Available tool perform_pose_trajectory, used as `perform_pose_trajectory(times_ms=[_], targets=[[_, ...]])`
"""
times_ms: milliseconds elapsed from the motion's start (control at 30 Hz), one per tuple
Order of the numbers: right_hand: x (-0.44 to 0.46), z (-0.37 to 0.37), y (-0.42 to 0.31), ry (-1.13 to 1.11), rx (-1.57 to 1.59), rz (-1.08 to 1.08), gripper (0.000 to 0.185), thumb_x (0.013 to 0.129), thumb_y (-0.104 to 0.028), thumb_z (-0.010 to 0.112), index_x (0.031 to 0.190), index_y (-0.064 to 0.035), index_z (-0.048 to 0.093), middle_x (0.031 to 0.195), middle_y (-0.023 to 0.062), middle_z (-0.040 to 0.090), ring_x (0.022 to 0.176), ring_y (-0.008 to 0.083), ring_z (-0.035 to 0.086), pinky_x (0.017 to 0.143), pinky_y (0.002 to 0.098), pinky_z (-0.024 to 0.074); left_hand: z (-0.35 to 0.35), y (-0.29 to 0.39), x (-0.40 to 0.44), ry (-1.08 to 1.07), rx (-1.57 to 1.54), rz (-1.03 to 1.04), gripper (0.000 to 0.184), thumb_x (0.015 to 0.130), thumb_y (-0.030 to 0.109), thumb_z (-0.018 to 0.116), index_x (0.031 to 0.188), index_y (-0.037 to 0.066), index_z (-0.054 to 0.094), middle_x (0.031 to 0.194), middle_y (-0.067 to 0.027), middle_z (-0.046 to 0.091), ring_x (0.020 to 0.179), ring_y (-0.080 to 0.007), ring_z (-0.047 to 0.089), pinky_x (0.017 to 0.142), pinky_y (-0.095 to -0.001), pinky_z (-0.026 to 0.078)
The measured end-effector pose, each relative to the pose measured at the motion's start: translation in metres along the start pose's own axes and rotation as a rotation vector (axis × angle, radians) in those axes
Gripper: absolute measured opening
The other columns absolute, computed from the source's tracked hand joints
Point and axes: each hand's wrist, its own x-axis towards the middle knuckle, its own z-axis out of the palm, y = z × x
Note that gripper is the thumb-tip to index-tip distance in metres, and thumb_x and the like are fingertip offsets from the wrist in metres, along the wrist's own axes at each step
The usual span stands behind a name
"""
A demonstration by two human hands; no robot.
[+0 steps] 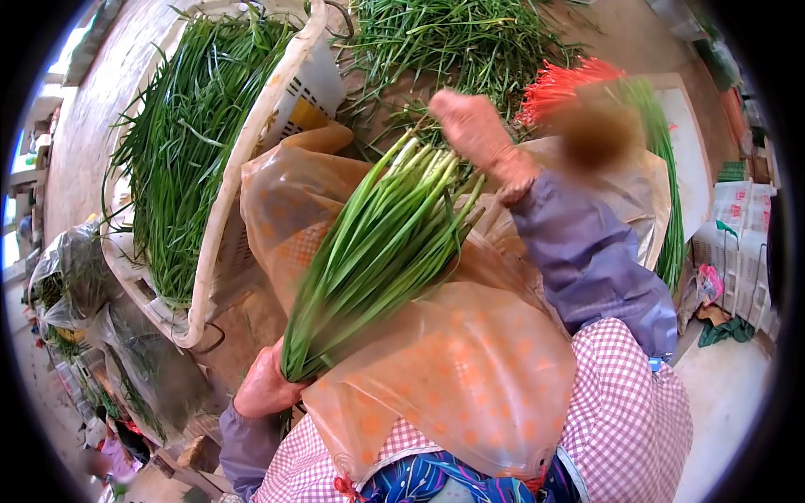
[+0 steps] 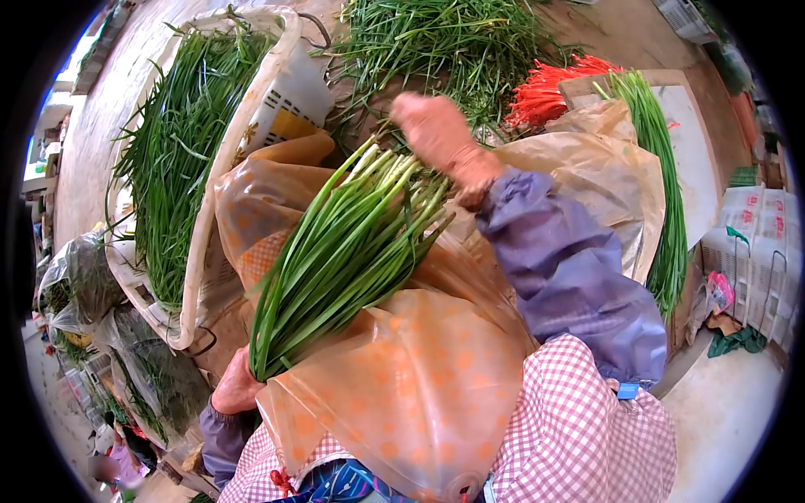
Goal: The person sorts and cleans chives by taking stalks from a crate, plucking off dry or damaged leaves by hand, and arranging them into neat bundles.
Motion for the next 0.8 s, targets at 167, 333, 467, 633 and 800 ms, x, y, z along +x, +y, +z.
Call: perform_pose_trajectory(times_ms=[167, 333, 467, 633, 800], targets=[[-0.003, -0.016, 0.058, -0.026, 0.843, 0.766, 0.018, 0.092, -0.015, 0.054, 0.107, -0.0055, 0.060, 0.078, 0.0016, 0.062, 0.069, 0.0098, 0.058, 0.059, 0.0248, 0.0510, 0.001, -0.008, -0.001, -0.008, -0.051, -0.008, 0.036, 0.072, 0.003, 0.067, 0.106, 0.000, 0.055, 0.091, -0.0145, 0.062, 0.082, -0.0291, 0.062, 0.073, -0.0356, 0.048], [-0.019, 0.011, -0.007, -0.664, 1.308, 0.872, 0.035, 0.094, -0.038, 0.052, 0.099, -0.0064, 0.066, 0.078, 0.0033, 0.065, 0.066, 0.0099, 0.061, 0.059, 0.0218, 0.0485, -0.004, -0.008, -0.002, -0.046, -0.301, -0.040, 0.030, 0.072, 0.000, 0.068, 0.100, 0.001, 0.057, 0.083, -0.0011, 0.058, 0.075, -0.0116, 0.051, 0.068, -0.0298, 0.046], [-0.010, 0.006, 0.006, -0.379, 1.182, 0.691, 0.020, 0.089, -0.025, 0.063, 0.081, -0.0069, 0.063, 0.060, -0.0044, 0.053, 0.047, 0.0038, 0.046, 0.043, 0.0200, 0.0378, -0.006, -0.016, -0.007, -0.054, -0.347, -0.176, 0.027, 0.070, -0.001, 0.068, 0.095, 0.001, 0.058, 0.083, -0.0006, 0.058, 0.075, -0.0111, 0.051, 0.066, -0.0300, 0.046], [0.021, -0.070, 0.055, 0.346, 1.276, 0.660, 0.011, 0.085, -0.012, 0.060, 0.089, -0.0032, 0.064, 0.070, 0.0018, 0.061, 0.046, 0.0046, 0.045, 0.038, 0.0210, 0.0364, -0.002, -0.012, -0.005, -0.003, -0.445, -0.109, 0.028, 0.065, -0.002, 0.070, 0.091, 0.000, 0.059, 0.080, -0.0015, 0.059, 0.071, -0.0112, 0.052, 0.064, -0.0275, 0.045], [-0.007, -0.042, 0.077, 0.114, -0.131, 0.552, 0.023, 0.078, -0.019, 0.058, 0.098, -0.0139, 0.068, 0.090, 0.0097, 0.068, 0.092, 0.0290, 0.063, 0.087, 0.0440, 0.0449, -0.025, 0.016, 0.000, -0.014, -0.369, -0.144, 0.034, 0.062, -0.005, 0.069, 0.093, 0.000, 0.060, 0.078, -0.0022, 0.060, 0.067, -0.0120, 0.055, 0.060, -0.0264, 0.046]])
